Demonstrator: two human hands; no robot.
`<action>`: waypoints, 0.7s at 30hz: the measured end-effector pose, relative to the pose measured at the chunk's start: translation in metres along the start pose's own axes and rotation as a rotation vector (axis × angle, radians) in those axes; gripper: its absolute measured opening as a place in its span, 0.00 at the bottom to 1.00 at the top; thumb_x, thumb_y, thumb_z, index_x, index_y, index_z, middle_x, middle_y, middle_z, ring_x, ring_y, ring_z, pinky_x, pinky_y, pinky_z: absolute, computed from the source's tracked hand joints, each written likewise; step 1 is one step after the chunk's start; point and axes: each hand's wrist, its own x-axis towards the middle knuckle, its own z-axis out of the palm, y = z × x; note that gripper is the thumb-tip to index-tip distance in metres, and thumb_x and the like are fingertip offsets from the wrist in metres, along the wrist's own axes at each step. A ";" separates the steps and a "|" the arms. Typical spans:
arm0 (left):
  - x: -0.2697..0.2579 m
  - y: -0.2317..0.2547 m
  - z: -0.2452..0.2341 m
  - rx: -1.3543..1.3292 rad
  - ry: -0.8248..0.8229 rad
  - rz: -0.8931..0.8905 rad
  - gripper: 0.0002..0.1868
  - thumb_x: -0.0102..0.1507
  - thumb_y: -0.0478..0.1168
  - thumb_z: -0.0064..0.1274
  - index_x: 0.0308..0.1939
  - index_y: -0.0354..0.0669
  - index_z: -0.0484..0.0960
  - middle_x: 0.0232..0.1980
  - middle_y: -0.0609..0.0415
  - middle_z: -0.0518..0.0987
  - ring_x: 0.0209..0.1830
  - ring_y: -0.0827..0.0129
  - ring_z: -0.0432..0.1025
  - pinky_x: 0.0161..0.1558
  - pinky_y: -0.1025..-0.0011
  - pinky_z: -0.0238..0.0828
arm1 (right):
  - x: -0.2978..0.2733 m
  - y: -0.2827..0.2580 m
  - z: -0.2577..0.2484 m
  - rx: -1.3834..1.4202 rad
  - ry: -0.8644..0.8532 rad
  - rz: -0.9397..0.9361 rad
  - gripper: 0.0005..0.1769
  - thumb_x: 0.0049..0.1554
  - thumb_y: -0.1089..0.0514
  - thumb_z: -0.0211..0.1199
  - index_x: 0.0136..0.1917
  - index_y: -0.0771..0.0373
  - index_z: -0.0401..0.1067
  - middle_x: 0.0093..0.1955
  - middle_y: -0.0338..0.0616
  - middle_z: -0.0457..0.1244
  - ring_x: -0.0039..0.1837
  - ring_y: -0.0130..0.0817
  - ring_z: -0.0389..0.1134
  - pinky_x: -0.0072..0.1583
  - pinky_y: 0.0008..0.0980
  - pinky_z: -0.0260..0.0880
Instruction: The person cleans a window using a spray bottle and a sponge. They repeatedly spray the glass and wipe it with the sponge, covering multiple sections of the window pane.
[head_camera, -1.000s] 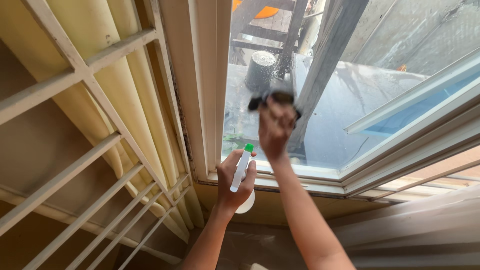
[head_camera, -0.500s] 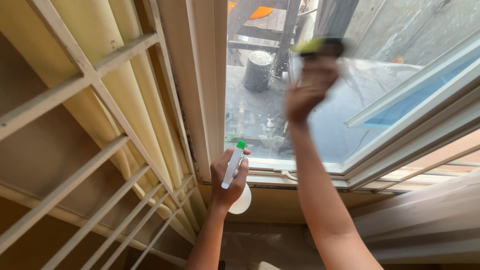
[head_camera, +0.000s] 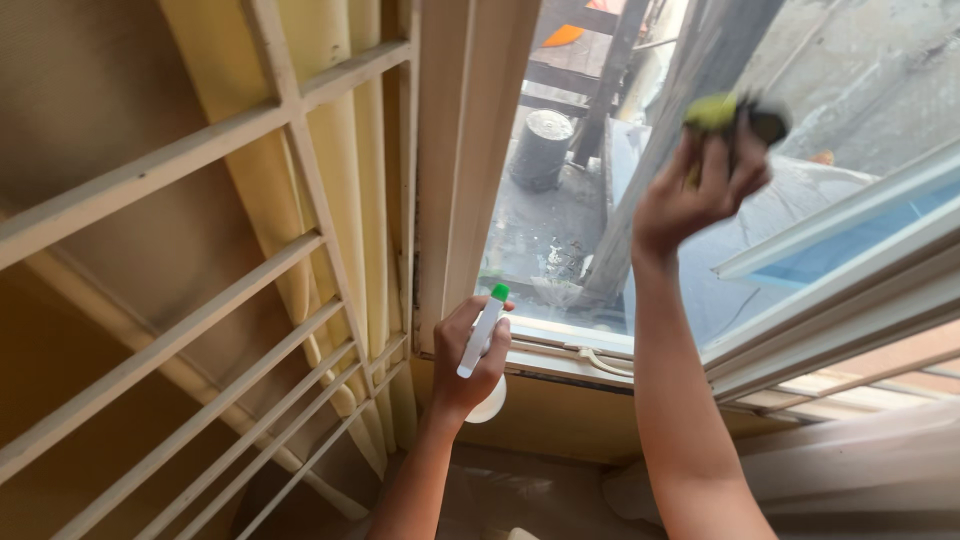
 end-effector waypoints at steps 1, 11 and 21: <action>0.000 0.001 0.001 -0.007 -0.001 -0.005 0.08 0.63 0.33 0.50 0.44 0.38 0.82 0.28 0.54 0.78 0.22 0.75 0.71 0.25 0.74 0.65 | 0.005 -0.012 0.016 0.028 -0.021 -0.031 0.09 0.66 0.57 0.66 0.56 0.64 0.79 0.61 0.48 0.67 0.66 0.46 0.62 0.69 0.48 0.64; -0.001 0.002 0.013 -0.027 -0.074 -0.125 0.08 0.63 0.34 0.50 0.43 0.39 0.82 0.20 0.57 0.72 0.17 0.76 0.67 0.22 0.73 0.61 | -0.131 -0.028 -0.036 -0.024 -0.427 -0.320 0.05 0.63 0.62 0.67 0.50 0.63 0.83 0.63 0.40 0.68 0.67 0.41 0.61 0.72 0.41 0.62; -0.004 0.002 0.001 0.019 -0.013 0.027 0.07 0.63 0.33 0.50 0.43 0.37 0.81 0.29 0.53 0.78 0.24 0.73 0.72 0.27 0.73 0.67 | 0.021 -0.020 0.014 0.067 -0.045 -0.105 0.09 0.67 0.64 0.67 0.60 0.63 0.80 0.67 0.43 0.65 0.71 0.43 0.60 0.72 0.42 0.67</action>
